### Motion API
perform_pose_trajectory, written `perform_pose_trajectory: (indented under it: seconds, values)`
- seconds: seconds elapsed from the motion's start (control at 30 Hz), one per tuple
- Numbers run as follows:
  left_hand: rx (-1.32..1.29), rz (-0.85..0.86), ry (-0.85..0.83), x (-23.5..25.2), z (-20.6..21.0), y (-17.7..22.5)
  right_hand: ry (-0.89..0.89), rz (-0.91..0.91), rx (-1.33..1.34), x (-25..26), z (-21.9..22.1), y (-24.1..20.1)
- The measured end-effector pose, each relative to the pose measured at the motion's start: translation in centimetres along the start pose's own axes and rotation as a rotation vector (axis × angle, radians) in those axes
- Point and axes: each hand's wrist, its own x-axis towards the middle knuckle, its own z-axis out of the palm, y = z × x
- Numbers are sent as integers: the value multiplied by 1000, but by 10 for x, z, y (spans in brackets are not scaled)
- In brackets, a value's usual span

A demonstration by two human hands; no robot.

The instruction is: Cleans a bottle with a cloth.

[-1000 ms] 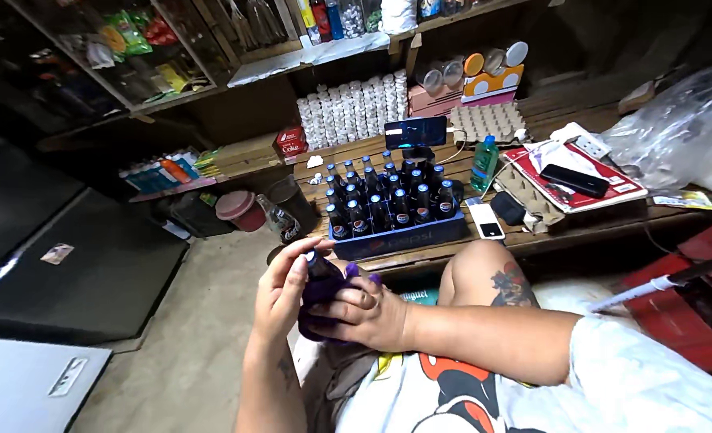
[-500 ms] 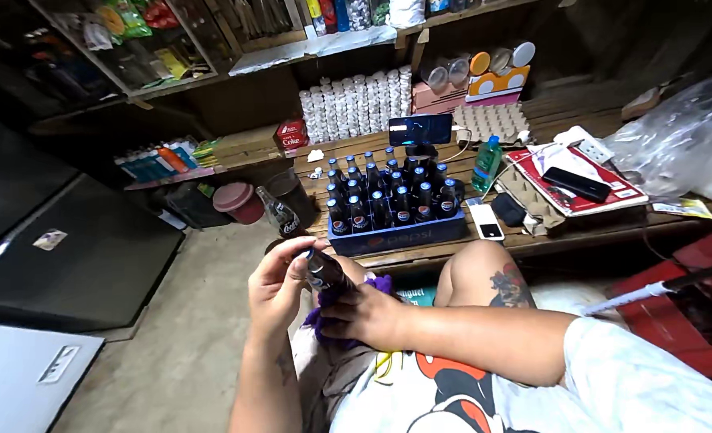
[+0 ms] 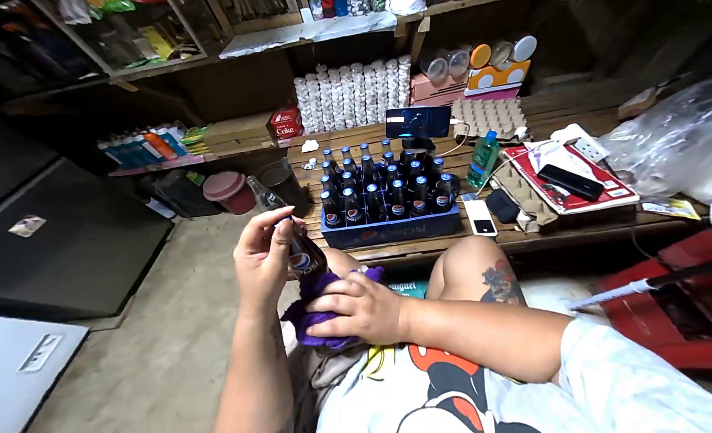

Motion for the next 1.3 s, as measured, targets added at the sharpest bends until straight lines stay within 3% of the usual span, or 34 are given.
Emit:
perform_pose_trajectory:
  seconds: [0.1, 0.17, 0.43, 0.53, 1.3]
  values:
    - [40, -14, -13, -1, 1, 4, 152, -5, -76, 9, -5, 4]
    - [59, -9, -34, -3, 3, 9, 157, 24, -153, 12, -6, 4]
    - [81, -31, 4, -6, -3, 8, -266, 30, -176, -5, 10, -1]
    - [86, -40, 20, -7, -4, 7, -316, 26, -154, -5, 12, 1]
    - [72, 45, 55, -19, 2, 10, -287, 40, -30, -9, 14, 7]
